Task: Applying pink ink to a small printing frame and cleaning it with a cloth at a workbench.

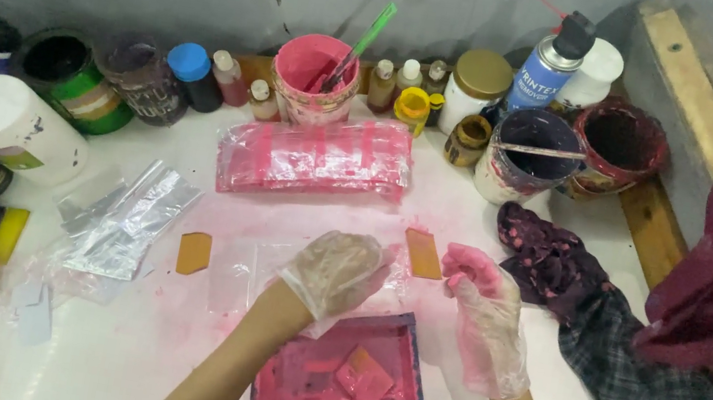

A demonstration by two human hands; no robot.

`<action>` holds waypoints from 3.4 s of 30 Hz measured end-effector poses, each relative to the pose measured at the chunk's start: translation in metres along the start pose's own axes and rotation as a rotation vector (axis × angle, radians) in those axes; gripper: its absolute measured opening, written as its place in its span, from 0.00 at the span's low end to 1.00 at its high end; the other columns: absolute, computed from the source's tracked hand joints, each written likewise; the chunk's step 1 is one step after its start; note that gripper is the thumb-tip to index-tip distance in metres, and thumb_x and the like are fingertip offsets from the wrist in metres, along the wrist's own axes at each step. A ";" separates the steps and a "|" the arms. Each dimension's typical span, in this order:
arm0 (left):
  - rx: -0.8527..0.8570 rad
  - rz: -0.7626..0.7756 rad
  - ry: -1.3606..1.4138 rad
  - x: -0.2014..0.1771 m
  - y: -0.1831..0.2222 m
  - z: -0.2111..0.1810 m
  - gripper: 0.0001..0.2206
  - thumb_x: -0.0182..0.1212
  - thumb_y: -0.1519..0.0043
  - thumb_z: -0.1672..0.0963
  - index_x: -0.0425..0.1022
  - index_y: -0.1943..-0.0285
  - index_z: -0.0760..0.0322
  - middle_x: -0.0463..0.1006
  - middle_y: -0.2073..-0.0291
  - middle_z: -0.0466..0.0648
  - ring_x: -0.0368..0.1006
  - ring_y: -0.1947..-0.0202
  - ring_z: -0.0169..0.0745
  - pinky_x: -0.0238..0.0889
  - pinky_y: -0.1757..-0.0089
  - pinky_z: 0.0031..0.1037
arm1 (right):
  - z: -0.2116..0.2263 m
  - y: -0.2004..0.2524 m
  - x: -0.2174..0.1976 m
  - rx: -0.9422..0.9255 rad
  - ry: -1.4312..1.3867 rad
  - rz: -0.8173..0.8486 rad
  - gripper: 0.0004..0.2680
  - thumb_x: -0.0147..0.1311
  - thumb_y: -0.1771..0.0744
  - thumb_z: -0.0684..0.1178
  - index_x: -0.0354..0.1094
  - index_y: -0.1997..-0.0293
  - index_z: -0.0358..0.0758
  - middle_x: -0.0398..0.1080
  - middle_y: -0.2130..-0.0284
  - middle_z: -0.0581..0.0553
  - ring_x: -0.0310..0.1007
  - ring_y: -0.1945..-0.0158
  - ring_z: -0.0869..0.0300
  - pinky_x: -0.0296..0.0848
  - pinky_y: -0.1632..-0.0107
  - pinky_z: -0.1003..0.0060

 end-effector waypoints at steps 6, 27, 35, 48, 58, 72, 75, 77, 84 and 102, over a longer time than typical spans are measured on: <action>0.200 -0.423 0.028 0.001 -0.080 -0.059 0.10 0.54 0.36 0.52 0.79 0.52 0.55 0.79 0.68 0.50 0.79 0.60 0.51 0.72 0.59 0.40 | 0.032 0.013 -0.011 -0.263 0.125 -0.273 0.09 0.55 0.32 0.41 0.71 0.47 0.32 0.70 0.63 0.43 0.66 0.61 0.64 0.68 0.62 0.72; 0.172 -0.238 0.100 0.023 -0.202 -0.138 0.11 0.47 0.34 0.50 0.74 0.48 0.44 0.72 0.37 0.39 0.65 0.35 0.48 0.62 0.44 0.44 | 0.062 -0.002 -0.086 -0.447 0.132 -0.539 0.16 0.60 0.34 0.49 0.67 0.41 0.33 0.71 0.53 0.40 0.66 0.53 0.62 0.66 0.55 0.74; 0.061 -0.480 1.229 -0.004 -0.175 -0.139 0.05 0.52 0.30 0.54 0.71 0.49 0.51 0.77 0.65 0.43 0.75 0.61 0.37 0.72 0.58 0.31 | 0.092 -0.012 -0.067 -0.420 0.176 -0.567 0.21 0.64 0.35 0.46 0.63 0.37 0.38 0.69 0.49 0.44 0.65 0.49 0.65 0.70 0.44 0.67; 0.274 -0.585 1.111 -0.045 -0.157 -0.152 0.10 0.53 0.32 0.60 0.79 0.50 0.51 0.75 0.72 0.43 0.72 0.68 0.37 0.71 0.53 0.32 | -0.029 -0.060 -0.102 -0.368 -0.113 -0.580 0.12 0.60 0.33 0.43 0.65 0.44 0.45 0.73 0.59 0.48 0.70 0.60 0.68 0.75 0.59 0.75; 0.001 -0.788 1.002 -0.090 -0.100 -0.097 0.09 0.55 0.34 0.58 0.79 0.49 0.54 0.80 0.72 0.52 0.79 0.66 0.49 0.73 0.59 0.38 | 0.028 -0.058 -0.020 -0.143 0.142 -0.345 0.03 0.59 0.34 0.42 0.72 0.58 0.42 0.73 0.71 0.49 0.72 0.67 0.66 0.76 0.62 0.70; -0.304 -0.962 0.976 -0.098 -0.013 -0.003 0.11 0.56 0.34 0.56 0.80 0.48 0.64 0.83 0.64 0.61 0.81 0.60 0.59 0.75 0.61 0.45 | 0.005 -0.064 0.084 -0.089 0.217 -0.090 0.07 0.56 0.35 0.33 0.71 0.56 0.35 0.70 0.68 0.51 0.69 0.64 0.68 0.77 0.57 0.72; -0.496 -0.909 1.036 -0.117 0.012 0.006 0.12 0.59 0.35 0.51 0.82 0.51 0.58 0.84 0.67 0.56 0.82 0.66 0.51 0.76 0.62 0.40 | 0.016 -0.063 0.111 -0.069 0.197 0.193 0.19 0.62 0.43 0.31 0.71 0.48 0.34 0.68 0.60 0.48 0.68 0.61 0.65 0.80 0.59 0.66; -0.564 -0.827 1.332 -0.149 0.035 -0.022 0.10 0.69 0.41 0.52 0.82 0.51 0.49 0.83 0.69 0.48 0.79 0.81 0.43 0.80 0.75 0.29 | -0.005 -0.075 0.121 -0.035 0.033 0.264 0.20 0.68 0.44 0.29 0.74 0.49 0.35 0.78 0.65 0.43 0.78 0.65 0.61 0.82 0.63 0.63; -0.145 -0.881 0.978 -0.175 0.034 0.018 0.08 0.67 0.45 0.61 0.81 0.59 0.53 0.81 0.71 0.45 0.78 0.67 0.33 0.75 0.61 0.29 | 0.093 -0.073 0.180 0.021 -0.289 0.344 0.13 0.57 0.38 0.31 0.68 0.49 0.29 0.71 0.65 0.45 0.72 0.61 0.63 0.79 0.51 0.67; -0.408 -0.948 0.903 -0.172 0.014 0.050 0.09 0.66 0.43 0.55 0.83 0.55 0.49 0.85 0.71 0.43 0.81 0.69 0.31 0.76 0.64 0.27 | 0.066 -0.105 0.182 -0.480 0.690 0.038 0.11 0.60 0.34 0.51 0.72 0.80 0.47 0.67 0.90 0.54 0.69 0.82 0.62 0.70 0.72 0.73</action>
Point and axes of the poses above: each hand's wrist, its own y-axis away from the middle knuckle, its own x-axis out of the palm, z = x × y, the point moved 4 cm from there along -y, towards the middle knuckle
